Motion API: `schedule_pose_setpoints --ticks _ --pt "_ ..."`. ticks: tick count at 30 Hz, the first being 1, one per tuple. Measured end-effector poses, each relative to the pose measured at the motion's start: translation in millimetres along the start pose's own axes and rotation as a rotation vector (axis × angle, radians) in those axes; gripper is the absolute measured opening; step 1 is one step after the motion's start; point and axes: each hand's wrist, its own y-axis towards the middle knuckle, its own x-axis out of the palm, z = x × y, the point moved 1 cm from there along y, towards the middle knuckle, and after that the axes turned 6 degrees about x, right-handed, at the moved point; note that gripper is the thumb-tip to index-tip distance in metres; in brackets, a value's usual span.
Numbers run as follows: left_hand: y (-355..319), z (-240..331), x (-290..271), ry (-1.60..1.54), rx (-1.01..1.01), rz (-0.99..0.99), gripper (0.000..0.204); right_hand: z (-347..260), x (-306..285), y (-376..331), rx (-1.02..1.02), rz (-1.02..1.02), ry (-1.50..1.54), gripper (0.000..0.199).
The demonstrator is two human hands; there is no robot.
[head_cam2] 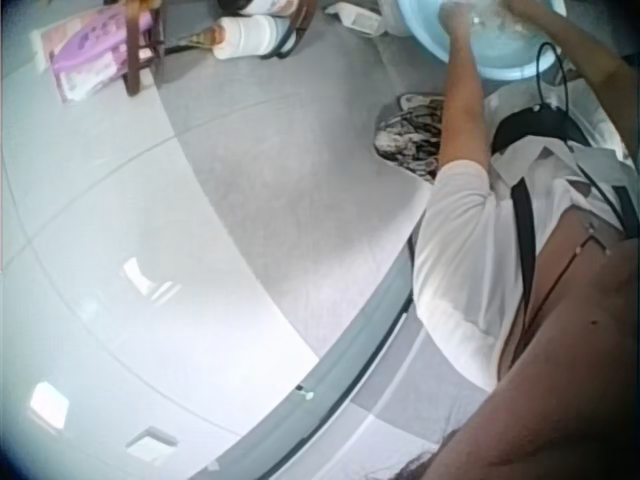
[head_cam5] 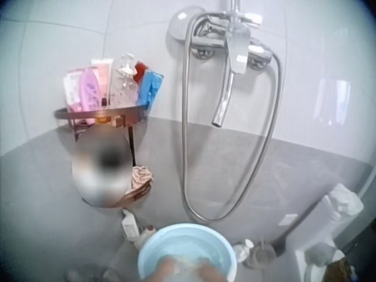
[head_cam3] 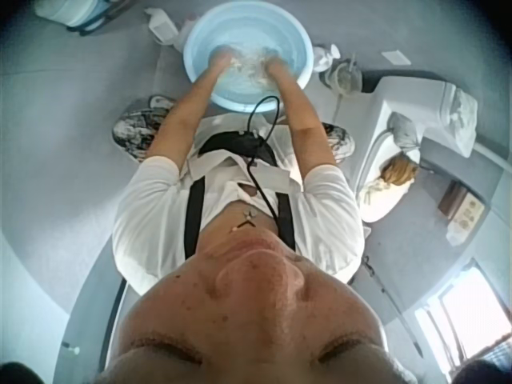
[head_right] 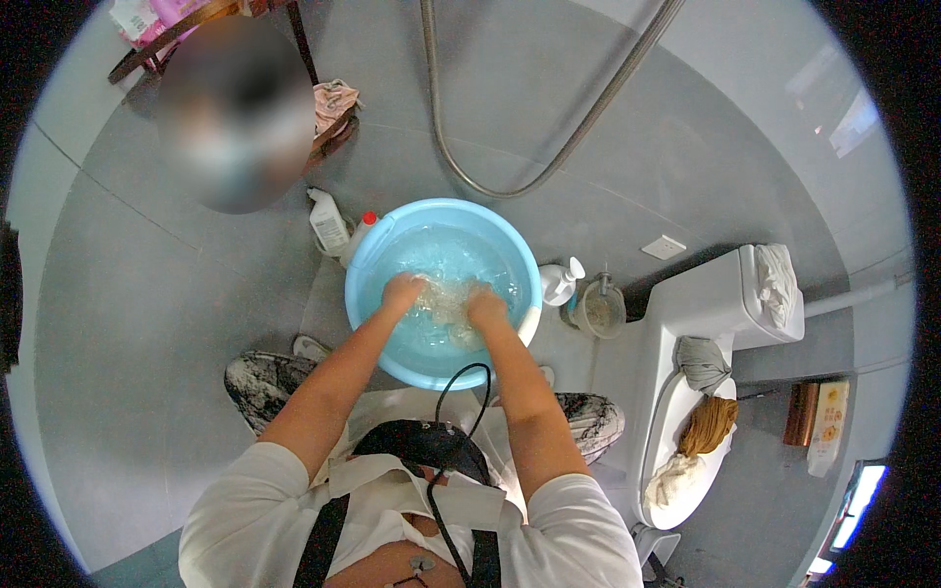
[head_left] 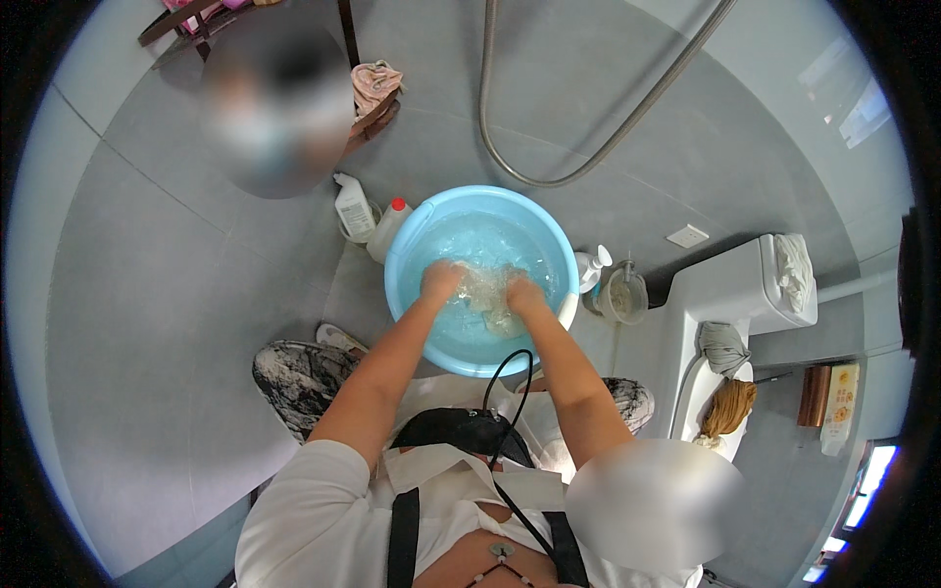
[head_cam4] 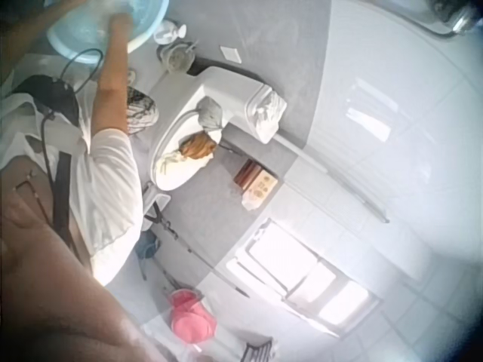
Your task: The person washes several items of clothing by hand in a blue basin. They scrub a white garment, wring it out, and place it on top of a toilet lid, then repeat the process with a grey shirt.
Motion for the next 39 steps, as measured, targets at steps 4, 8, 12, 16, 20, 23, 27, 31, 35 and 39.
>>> schedule_pose_setpoints --ticks 4,8,12,16,20,23,27,31,35,39 --pt "-6 -6 7 -1.195 -0.233 0.058 0.034 -6 -33 -5 -0.007 0.017 0.298 0.049" --pt "-19 20 -2 -1.716 -0.365 -0.037 0.037 -33 -96 -39 -0.027 -0.231 1.116 0.047" --pt "-40 62 -21 -1.970 -0.302 -0.077 0.037 -59 -128 -70 -0.295 -0.202 1.204 0.049" --pt "-35 78 -23 -2.000 -0.172 -0.030 0.035 -76 -111 -87 -0.519 0.182 0.829 0.052" --pt "-20 62 -3 -2.000 -0.041 -0.112 0.033 -88 -96 -95 -0.426 0.274 0.699 0.039" --pt "-16 56 6 -1.919 -0.107 -0.021 0.033 -89 -85 -88 -0.362 0.428 0.607 0.028" --pt "-21 66 11 -1.769 -0.254 0.163 0.029 -81 -85 -74 -0.206 0.496 0.551 0.027" --pt "-33 73 -6 -1.503 -0.238 0.206 0.030 -62 -84 -59 -0.081 0.437 0.531 0.032" --pt "-24 48 -40 -0.951 -0.036 0.116 0.038 -12 -78 -32 -0.035 0.414 0.553 0.040" --pt "-23 32 -69 -0.486 0.078 0.188 0.044 -6 -102 -49 0.020 0.311 0.505 0.043"
